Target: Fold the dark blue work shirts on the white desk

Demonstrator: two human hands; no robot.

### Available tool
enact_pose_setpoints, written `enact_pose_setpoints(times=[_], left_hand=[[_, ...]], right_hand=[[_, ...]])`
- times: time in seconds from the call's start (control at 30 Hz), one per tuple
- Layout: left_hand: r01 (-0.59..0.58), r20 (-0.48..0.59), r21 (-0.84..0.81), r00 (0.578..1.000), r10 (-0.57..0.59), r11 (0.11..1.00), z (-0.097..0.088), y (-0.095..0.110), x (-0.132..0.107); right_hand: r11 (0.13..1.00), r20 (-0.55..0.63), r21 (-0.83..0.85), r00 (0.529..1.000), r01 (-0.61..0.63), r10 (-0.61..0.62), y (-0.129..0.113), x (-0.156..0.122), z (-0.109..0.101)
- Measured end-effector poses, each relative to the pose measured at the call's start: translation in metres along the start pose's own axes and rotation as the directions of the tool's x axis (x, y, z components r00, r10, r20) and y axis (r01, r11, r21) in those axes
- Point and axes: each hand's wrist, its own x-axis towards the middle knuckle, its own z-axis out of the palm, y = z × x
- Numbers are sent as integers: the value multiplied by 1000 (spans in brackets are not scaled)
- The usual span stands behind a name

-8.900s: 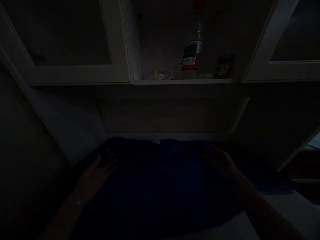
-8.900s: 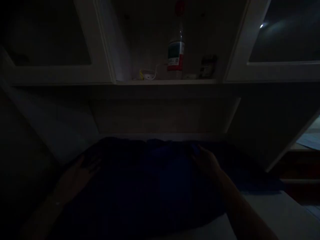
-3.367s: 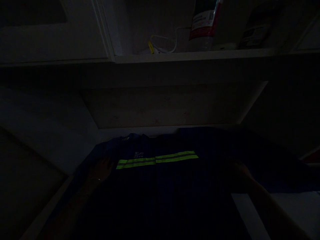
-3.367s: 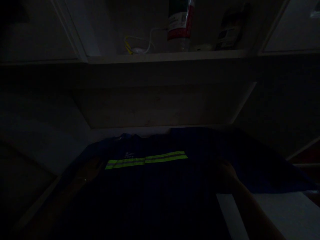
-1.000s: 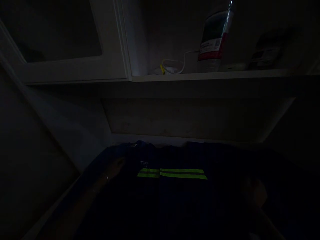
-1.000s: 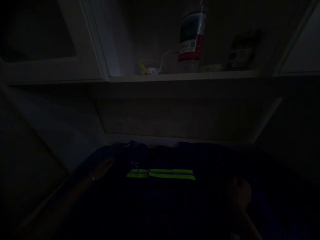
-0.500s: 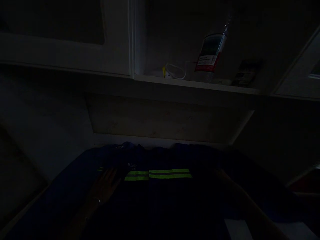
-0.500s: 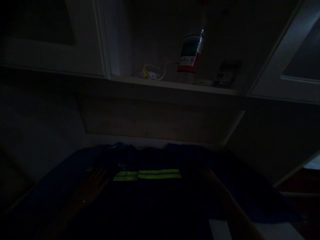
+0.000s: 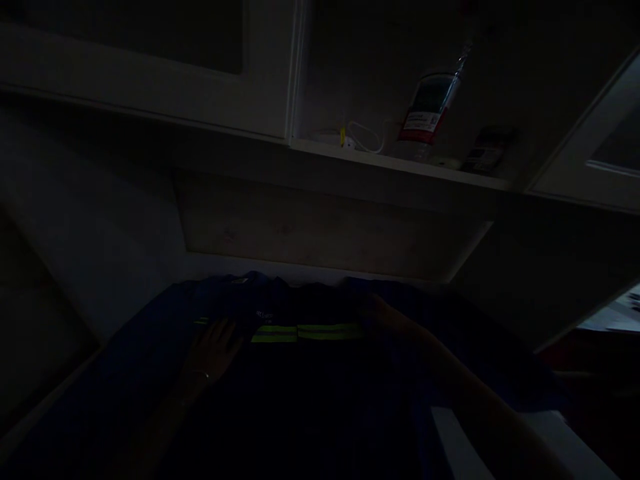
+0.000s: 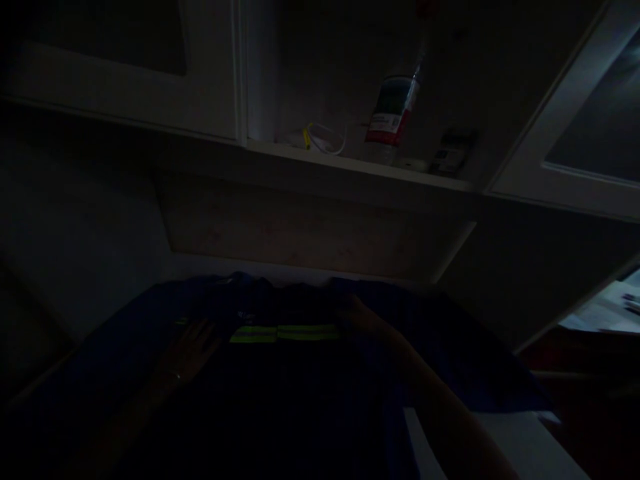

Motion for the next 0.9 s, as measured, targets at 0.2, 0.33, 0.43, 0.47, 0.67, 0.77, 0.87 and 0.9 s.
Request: enact_pose_setpoints(times=[0.2, 0.33, 0.43, 0.47, 0.67, 0.77, 0.87, 0.9], left_hand=[[26, 29, -16, 999, -25, 1000, -12, 11, -14], [147, 120, -47, 983, -141, 988, -22, 24, -34], [155, 107, -51, 983, -149, 987, -30, 34, -49], [145, 101, -54, 985, -139, 988, -33, 37, -55], [65, 17, -221, 998, -63, 973, -57, 44, -108], [127, -52, -461, 984, -170, 878, -63, 27, -161], [395, 62, -597, 890, -451, 698, -72, -1, -225], [490, 110, -593, 836, -538, 639, -77, -8, -246]], right_hand=[[893, -202, -439, 958, 98, -204, 17, 3, 15], [660, 11, -737, 980, 144, -201, 65, -12, 61], [425, 61, -900, 992, 101, -107, 84, -18, 87], [407, 58, -908, 993, 96, -104, 83, -18, 89], [833, -117, -531, 960, 156, -255, 58, -56, 69], [982, -315, -186, 948, -7, -53, 74, -132, 65], [970, -362, 156, 903, -186, 231, 109, -231, 64], [962, -397, 179, 880, -205, 261, 121, -261, 65]])
